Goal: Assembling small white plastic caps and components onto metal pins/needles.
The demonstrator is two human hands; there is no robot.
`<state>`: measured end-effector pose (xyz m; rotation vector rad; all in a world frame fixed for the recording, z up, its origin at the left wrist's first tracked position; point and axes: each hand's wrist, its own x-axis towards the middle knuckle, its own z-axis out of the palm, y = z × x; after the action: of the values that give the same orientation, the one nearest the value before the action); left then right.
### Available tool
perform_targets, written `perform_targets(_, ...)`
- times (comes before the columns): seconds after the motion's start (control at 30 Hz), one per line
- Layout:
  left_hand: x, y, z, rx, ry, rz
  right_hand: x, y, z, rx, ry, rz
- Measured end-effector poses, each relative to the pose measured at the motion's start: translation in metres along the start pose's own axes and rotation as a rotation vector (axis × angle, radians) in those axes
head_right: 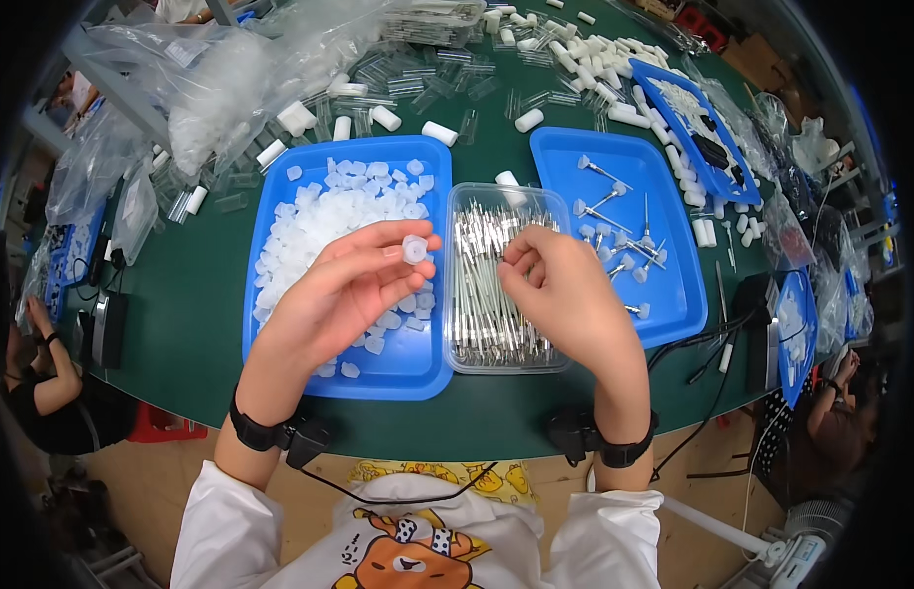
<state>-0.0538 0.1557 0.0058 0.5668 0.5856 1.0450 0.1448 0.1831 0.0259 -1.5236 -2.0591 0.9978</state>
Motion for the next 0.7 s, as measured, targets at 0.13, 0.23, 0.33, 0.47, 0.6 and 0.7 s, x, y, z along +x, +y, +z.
perform_targets(0.13, -0.002, 0.001, 0.001, -0.004, 0.042, 0.027, -0.002, -0.003, -0.001, 0.369, -0.015, -0.080)
perform_targets(0.23, -0.003, -0.001, 0.000, -0.006, 0.033, 0.043, -0.006, -0.007, 0.004, 0.634, -0.112, -0.118)
perform_targets(0.33, -0.003, -0.006, 0.000, -0.032, 0.026, 0.025, -0.012, -0.012, 0.007, 0.770, -0.134, -0.120)
perform_targets(0.47, -0.004, -0.015, 0.000, -0.117, 0.005, -0.059, -0.016, -0.010, 0.008, 0.847, -0.158, -0.131)
perform_targets(0.6, -0.005, -0.019, 0.001, -0.072, -0.035, -0.088, -0.018, -0.009, 0.011, 0.854, -0.165, -0.155)
perform_targets(0.7, -0.005, -0.018, 0.001, 0.050, -0.024, -0.048, -0.016, -0.010, 0.012, 0.843, -0.196, -0.143)
